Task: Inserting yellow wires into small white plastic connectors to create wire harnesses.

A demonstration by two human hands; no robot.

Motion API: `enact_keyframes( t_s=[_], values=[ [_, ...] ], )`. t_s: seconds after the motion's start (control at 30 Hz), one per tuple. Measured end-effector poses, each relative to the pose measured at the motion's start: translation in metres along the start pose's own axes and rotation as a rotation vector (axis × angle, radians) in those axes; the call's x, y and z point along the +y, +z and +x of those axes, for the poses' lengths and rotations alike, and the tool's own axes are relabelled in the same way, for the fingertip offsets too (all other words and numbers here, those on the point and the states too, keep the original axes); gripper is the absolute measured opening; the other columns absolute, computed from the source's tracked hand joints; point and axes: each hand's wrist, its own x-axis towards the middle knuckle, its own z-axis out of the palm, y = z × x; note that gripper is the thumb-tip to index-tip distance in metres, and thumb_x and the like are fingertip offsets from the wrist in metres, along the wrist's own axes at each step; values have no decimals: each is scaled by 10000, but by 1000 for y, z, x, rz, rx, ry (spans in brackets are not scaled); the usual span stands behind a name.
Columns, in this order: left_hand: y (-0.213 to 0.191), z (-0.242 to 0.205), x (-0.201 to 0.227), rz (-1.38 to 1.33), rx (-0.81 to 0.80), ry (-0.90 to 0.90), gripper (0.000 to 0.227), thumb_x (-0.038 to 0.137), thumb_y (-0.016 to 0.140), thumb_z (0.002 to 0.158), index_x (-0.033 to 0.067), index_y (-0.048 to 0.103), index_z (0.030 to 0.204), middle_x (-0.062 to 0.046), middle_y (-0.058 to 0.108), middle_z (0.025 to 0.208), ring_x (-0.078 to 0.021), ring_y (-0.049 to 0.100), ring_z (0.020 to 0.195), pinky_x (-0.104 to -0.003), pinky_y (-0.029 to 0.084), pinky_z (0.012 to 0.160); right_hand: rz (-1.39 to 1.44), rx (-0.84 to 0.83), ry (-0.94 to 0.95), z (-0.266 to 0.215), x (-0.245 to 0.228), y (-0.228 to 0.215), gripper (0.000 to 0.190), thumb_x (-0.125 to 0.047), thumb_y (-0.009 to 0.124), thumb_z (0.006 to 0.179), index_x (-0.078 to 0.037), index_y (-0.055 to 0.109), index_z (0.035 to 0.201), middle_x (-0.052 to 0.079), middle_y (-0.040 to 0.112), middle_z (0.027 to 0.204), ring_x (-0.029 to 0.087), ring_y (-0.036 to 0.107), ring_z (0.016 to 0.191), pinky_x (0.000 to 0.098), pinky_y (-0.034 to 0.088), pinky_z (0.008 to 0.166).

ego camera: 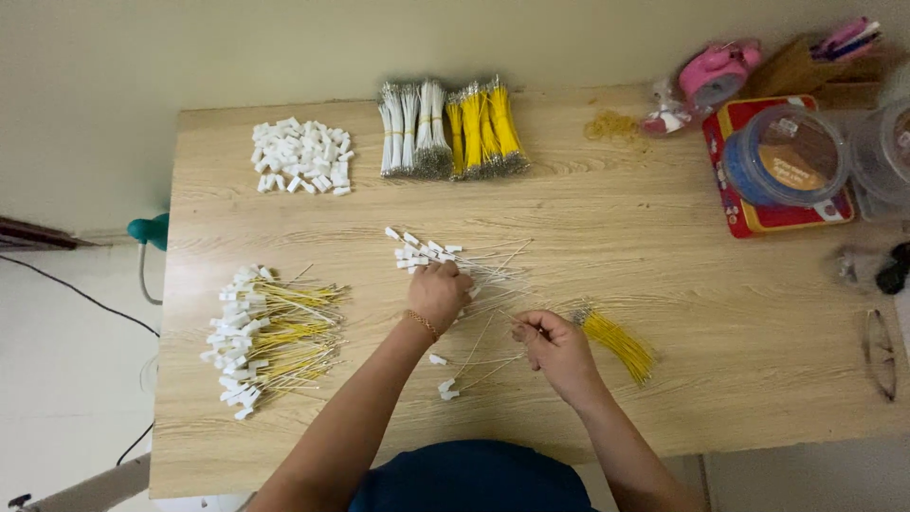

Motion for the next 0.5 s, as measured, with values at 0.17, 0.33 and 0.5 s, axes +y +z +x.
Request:
enact_keyframes(
  t_s=[0.17,0.33,0.5],
  values=[
    [-14,-1,-1,-18,35,9,131,383,824,739,363,755,848,36,671,874,-223,712,879,-393,552,775,113,-24,-5,6,-11,4,212,-138,612,1005,-10,661,1166,148,685,780,124,560,407,220,390,379],
    [-12,1,-2,40,-14,25,162,405,831,748,347,762,883,33,678,912,-213,705,901,-380,555,791,208,-33,28,2,-17,9,149,-130,597,1013,-44,579,1134,138,682,799,146,619,464,209,422,393],
    [-21,2,4,-84,-12,-81,194,349,736,825,306,740,1014,-8,695,1004,-259,728,950,-425,577,819,219,-26,35,8,-8,7,114,-95,703,950,-50,610,1000,84,625,712,134,599,464,197,399,366]
  ],
)
